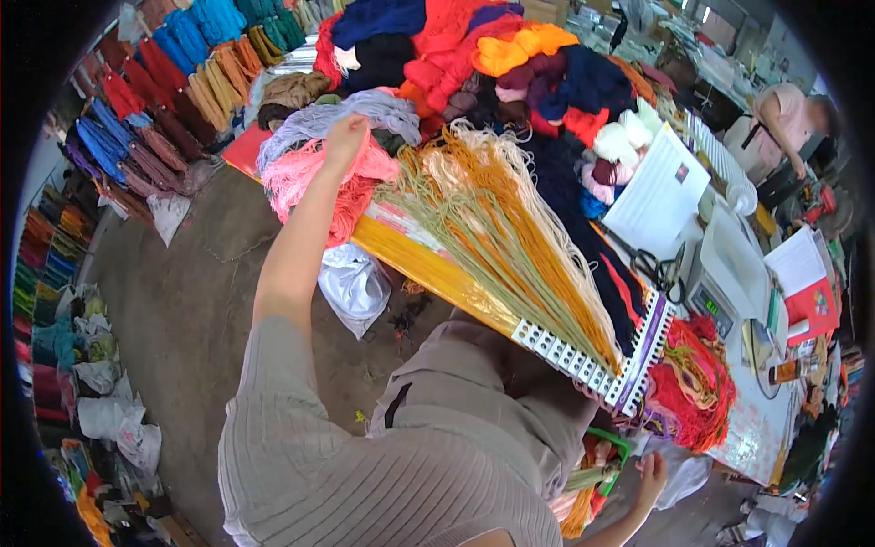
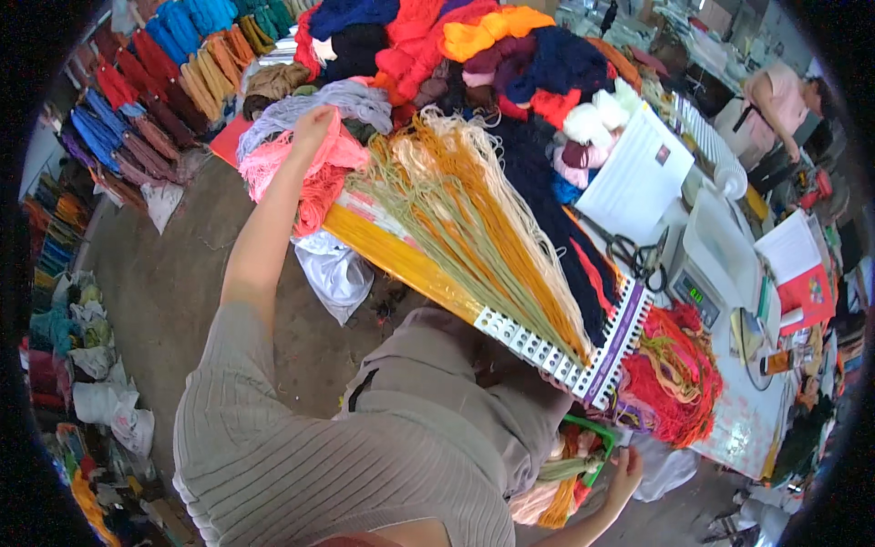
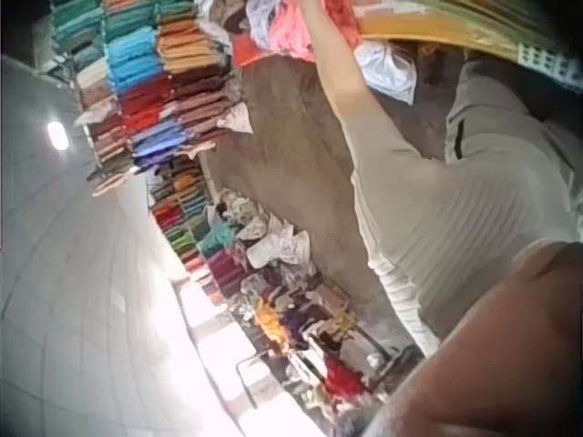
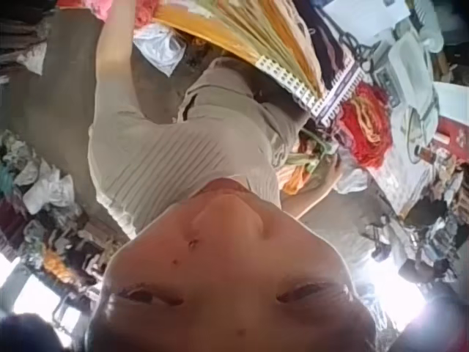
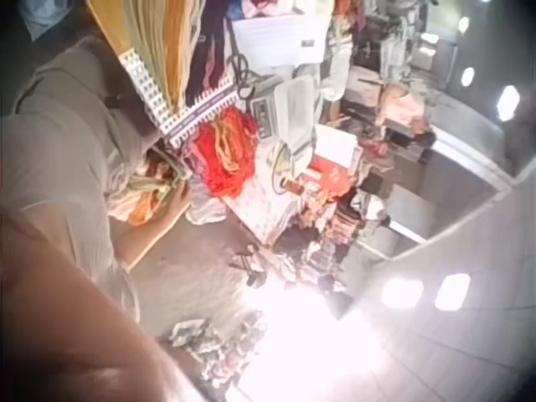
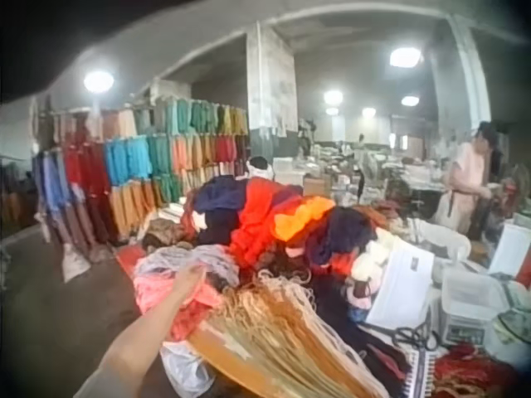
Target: The recorder is sorting various colors of yarn and attaching them to a color sample organizer.
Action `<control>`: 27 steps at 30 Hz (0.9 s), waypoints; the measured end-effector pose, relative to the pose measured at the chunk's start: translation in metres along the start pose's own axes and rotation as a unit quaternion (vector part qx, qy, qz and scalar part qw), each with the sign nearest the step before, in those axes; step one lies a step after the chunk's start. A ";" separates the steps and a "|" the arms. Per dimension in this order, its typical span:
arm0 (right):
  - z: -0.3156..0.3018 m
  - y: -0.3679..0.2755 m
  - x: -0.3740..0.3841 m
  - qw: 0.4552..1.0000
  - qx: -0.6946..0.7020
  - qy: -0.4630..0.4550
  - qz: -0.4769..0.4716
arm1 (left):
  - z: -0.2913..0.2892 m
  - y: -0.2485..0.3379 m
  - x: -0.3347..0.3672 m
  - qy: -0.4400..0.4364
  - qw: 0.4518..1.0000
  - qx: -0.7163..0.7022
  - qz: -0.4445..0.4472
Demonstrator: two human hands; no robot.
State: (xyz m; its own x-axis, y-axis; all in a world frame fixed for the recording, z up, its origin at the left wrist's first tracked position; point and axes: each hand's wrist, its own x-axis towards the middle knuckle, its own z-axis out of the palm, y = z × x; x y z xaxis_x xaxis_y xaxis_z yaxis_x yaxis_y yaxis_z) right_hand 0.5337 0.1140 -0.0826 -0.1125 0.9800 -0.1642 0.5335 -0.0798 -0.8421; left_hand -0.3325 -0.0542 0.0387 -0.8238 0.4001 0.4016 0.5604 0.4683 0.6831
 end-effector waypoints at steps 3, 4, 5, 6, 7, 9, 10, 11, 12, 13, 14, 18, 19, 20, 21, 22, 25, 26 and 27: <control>0.006 -0.018 -0.008 1.000 -0.002 0.002 -0.008 | 0.015 -0.011 0.049 0.054 0.998 0.029 0.034; 0.007 -0.020 -0.010 1.000 -0.005 -0.008 -0.007 | 0.020 -0.013 0.059 0.062 0.995 0.068 0.049; 0.010 -0.022 -0.011 1.000 -0.007 -0.011 -0.010 | 0.024 -0.017 0.064 0.069 0.994 0.064 0.051; 0.011 -0.023 -0.014 1.000 -0.006 -0.004 -0.015 | 0.033 -0.015 0.068 0.056 0.987 0.132 0.076; 0.012 -0.022 -0.016 1.000 0.003 -0.005 -0.017 | 0.037 -0.013 0.074 0.044 0.974 0.200 0.100; 0.006 -0.010 -0.026 0.999 -0.031 -0.001 -0.034 | 0.059 0.007 0.066 -0.066 0.950 0.288 0.097; 0.006 -0.013 -0.029 0.999 -0.028 0.008 -0.037 | 0.059 0.024 0.055 -0.107 0.919 0.375 0.063; 0.006 -0.017 -0.035 1.000 -0.006 0.000 -0.014 | 0.067 0.018 0.061 -0.122 0.898 0.417 0.065; 0.006 -0.021 -0.040 1.000 0.017 -0.010 0.009 | 0.067 0.018 0.059 -0.106 0.901 0.415 0.061; 0.007 -0.021 -0.040 1.000 0.022 -0.008 0.004 | 0.061 0.016 0.058 -0.087 0.904 0.416 0.054; 0.008 -0.021 -0.041 1.000 0.020 -0.014 -0.018 | 0.063 0.001 0.064 -0.054 0.911 0.406 0.040; 0.015 -0.026 -0.052 0.999 0.009 -0.029 -0.027 | 0.075 -0.001 0.075 -0.007 0.939 0.344 -0.011; 0.017 -0.028 -0.056 0.999 0.001 -0.029 -0.024 | 0.080 0.000 0.082 -0.015 0.961 0.271 -0.054; 0.019 -0.032 -0.062 0.999 -0.025 -0.025 -0.025 | 0.085 0.000 0.090 -0.024 0.975 0.197 -0.097; 0.022 -0.032 -0.062 0.999 -0.024 -0.030 -0.027 | 0.083 -0.017 0.100 0.044 0.987 0.142 -0.063; 0.025 -0.029 -0.056 0.998 0.002 -0.050 -0.024 | 0.070 -0.037 0.114 0.124 0.990 0.039 -0.055; 0.044 -0.026 -0.026 0.989 0.069 -0.121 -0.039 | -0.035 -0.075 0.147 0.396 0.892 -0.217 0.004; 0.046 -0.033 -0.036 0.990 0.083 -0.116 -0.022 | -0.036 -0.063 0.141 0.396 0.908 -0.135 -0.004; 0.048 -0.052 -0.060 0.994 0.071 -0.087 0.004 | -0.007 -0.017 0.120 0.379 0.922 -0.041 -0.066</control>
State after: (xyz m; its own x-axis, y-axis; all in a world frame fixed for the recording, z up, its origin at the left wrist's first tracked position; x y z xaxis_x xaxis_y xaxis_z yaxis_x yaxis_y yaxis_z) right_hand 0.4726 0.0505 -0.0530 -0.2588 0.9338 -0.2472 0.4127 -0.1245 -0.9023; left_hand -0.4417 -0.0198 0.0798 -0.7246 -0.3360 0.6018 0.4688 0.3998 0.7877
